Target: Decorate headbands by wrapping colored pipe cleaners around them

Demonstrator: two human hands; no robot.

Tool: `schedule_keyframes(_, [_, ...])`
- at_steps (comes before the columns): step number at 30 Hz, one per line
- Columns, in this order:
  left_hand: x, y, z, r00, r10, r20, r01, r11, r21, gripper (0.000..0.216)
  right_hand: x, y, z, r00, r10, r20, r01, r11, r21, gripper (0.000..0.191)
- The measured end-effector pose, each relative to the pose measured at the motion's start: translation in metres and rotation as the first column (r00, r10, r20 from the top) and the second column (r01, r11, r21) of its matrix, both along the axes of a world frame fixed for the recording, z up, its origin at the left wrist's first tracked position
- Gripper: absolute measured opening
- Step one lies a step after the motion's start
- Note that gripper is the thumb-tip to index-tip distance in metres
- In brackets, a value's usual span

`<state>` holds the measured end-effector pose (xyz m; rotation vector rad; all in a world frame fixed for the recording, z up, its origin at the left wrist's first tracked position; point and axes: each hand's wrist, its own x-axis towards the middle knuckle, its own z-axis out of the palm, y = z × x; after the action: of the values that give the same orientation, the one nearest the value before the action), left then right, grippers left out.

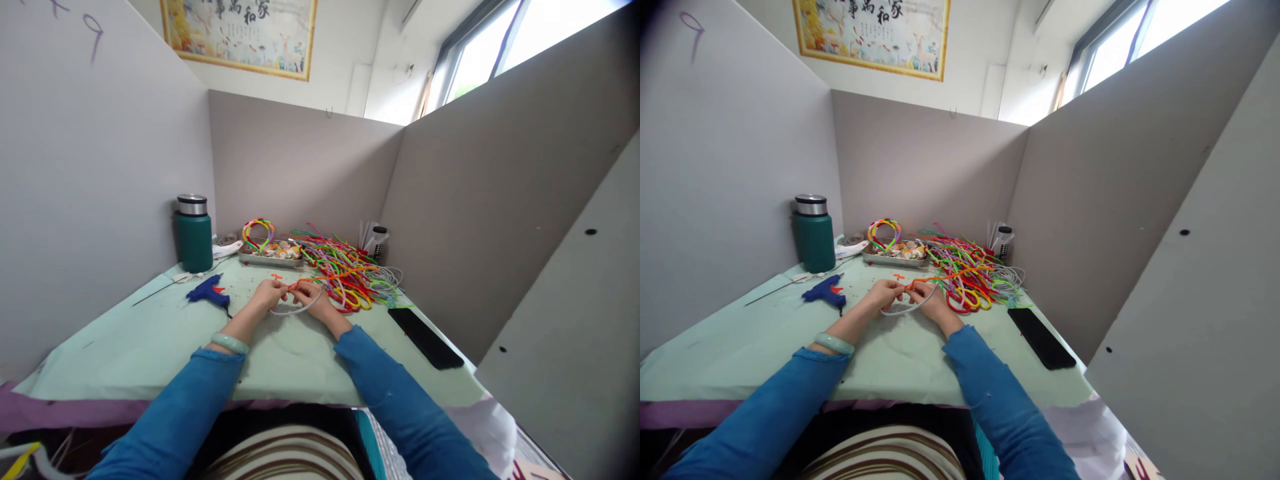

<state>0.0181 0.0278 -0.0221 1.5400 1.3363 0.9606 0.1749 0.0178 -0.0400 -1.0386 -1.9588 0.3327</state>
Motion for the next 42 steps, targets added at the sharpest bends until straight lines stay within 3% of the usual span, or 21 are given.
schedule_keyframes(12, [0.001,-0.004,0.006,0.988,-0.015,0.151,0.025,0.998,-0.065,0.024,0.003,0.008,-0.009,0.993,-0.116,-0.028,0.114,0.99,-0.081,0.013])
schedule_keyframes(16, [0.0,-0.007,0.008,0.975,-0.081,0.206,0.099,0.992,-0.078,0.023,0.002,0.011,-0.009,0.969,-0.186,-0.162,0.142,0.957,-0.251,0.015])
schedule_keyframes(19, [0.0,-0.007,0.007,0.975,-0.096,0.2,0.115,0.99,-0.087,0.024,0.001,0.013,-0.009,0.919,-0.165,-0.357,0.026,0.931,-0.363,0.018])
schedule_keyframes(25, [0.0,-0.004,0.003,0.976,-0.114,0.187,0.129,0.989,-0.075,0.024,0.001,0.019,-0.014,0.811,0.031,-0.584,-0.277,0.9,-0.337,0.03])
schedule_keyframes(34, [0.004,-0.012,0.008,0.991,-0.092,0.102,0.102,0.991,-0.092,0.025,0.0,0.016,-0.012,0.817,0.062,-0.574,-0.335,0.861,-0.383,0.028])
schedule_keyframes(42, [0.004,-0.016,0.011,0.983,-0.119,0.142,0.136,0.984,-0.113,0.02,-0.001,0.014,-0.009,0.846,0.018,-0.533,-0.249,0.898,-0.364,0.023])
